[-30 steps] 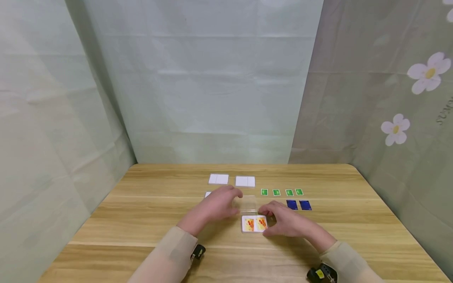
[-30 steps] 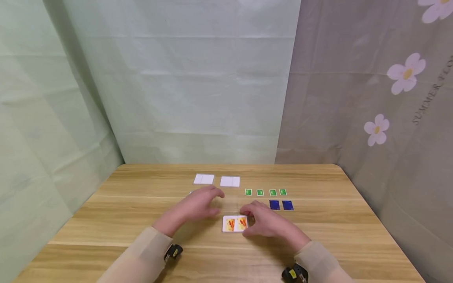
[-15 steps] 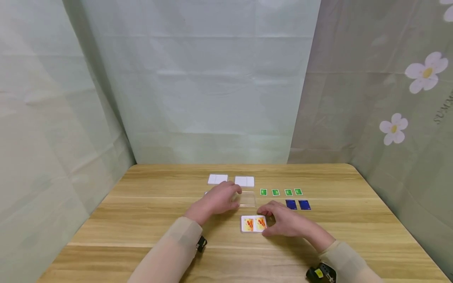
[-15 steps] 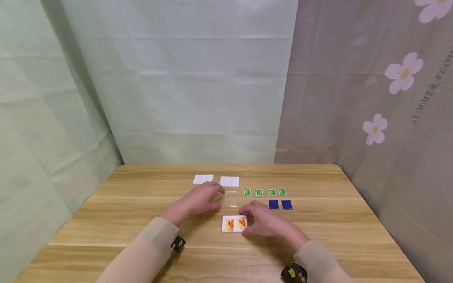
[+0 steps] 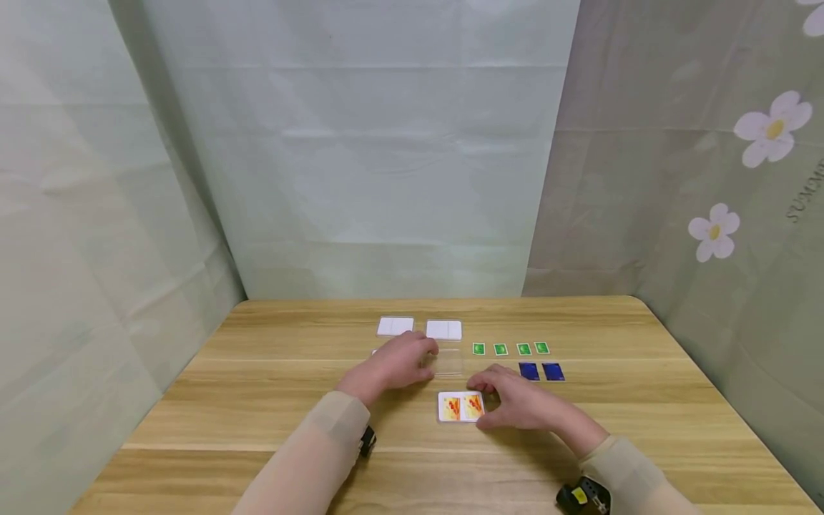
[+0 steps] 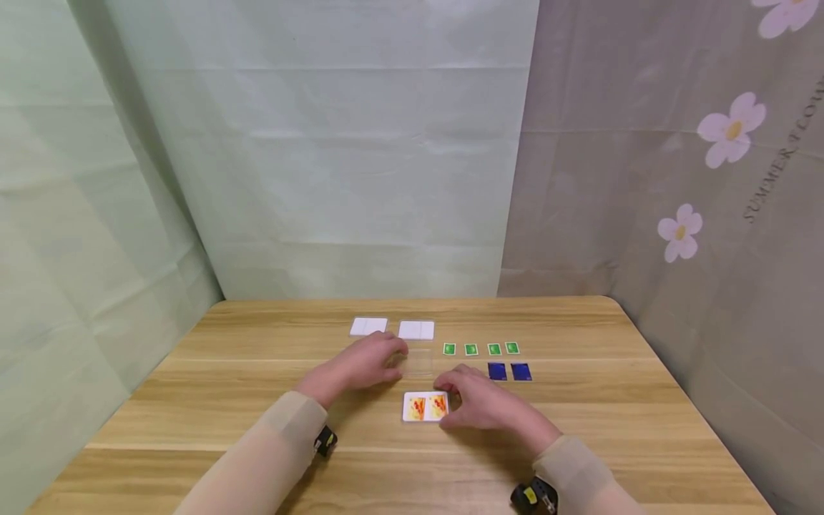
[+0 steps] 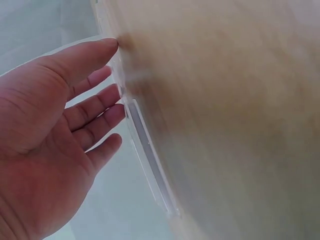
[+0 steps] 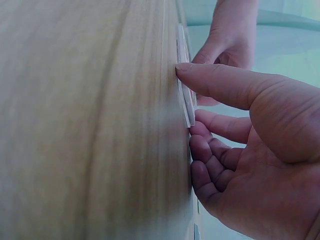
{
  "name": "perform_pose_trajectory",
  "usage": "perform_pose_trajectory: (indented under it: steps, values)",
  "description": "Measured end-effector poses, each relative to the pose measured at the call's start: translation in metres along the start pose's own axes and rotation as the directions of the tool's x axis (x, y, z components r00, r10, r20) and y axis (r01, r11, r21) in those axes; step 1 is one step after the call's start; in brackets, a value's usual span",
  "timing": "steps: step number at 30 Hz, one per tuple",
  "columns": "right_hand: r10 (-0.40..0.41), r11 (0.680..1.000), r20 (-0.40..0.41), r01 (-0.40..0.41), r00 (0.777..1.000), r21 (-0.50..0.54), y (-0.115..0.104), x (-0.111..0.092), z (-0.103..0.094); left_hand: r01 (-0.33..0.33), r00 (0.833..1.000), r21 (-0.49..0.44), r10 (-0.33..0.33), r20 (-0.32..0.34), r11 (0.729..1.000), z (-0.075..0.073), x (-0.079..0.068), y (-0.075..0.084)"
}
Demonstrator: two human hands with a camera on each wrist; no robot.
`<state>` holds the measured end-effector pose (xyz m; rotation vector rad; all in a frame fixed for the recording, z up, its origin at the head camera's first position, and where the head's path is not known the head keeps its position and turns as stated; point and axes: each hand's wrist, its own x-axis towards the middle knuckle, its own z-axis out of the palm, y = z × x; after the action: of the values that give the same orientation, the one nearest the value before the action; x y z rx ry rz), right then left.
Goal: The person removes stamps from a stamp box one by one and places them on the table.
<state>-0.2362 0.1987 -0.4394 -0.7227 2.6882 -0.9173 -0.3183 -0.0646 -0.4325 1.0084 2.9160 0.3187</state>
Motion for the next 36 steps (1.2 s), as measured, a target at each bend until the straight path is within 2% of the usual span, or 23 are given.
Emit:
perform_pose_trajectory:
  steps: [7,13,20,27,36]
  values:
    - [-0.002,1.000,0.003,0.002,1.000,0.001,0.000,-0.001,0.000,0.005,1.000,0.008,-0.005,0.002,1.000,-0.001,0.001,0.001]
    - [0.002,1.000,0.006,-0.002,1.000,0.000,-0.001,-0.002,0.000,0.003,0.999,-0.025,-0.004,-0.033,1.000,-0.004,-0.001,0.007]
    - [-0.003,1.000,0.002,0.003,1.000,-0.007,-0.002,-0.003,-0.001,0.012,0.998,-0.040,-0.015,-0.059,0.999,-0.006,-0.012,0.021]
    - [-0.001,1.000,0.007,0.001,1.000,-0.003,0.000,-0.002,-0.001,-0.023,0.997,-0.067,0.018,-0.070,0.998,-0.004,-0.027,0.030]
    - [-0.005,1.000,0.004,0.005,1.000,-0.005,0.000,-0.002,-0.001,-0.026,0.999,-0.120,0.022,-0.032,0.992,-0.004,-0.046,0.042]
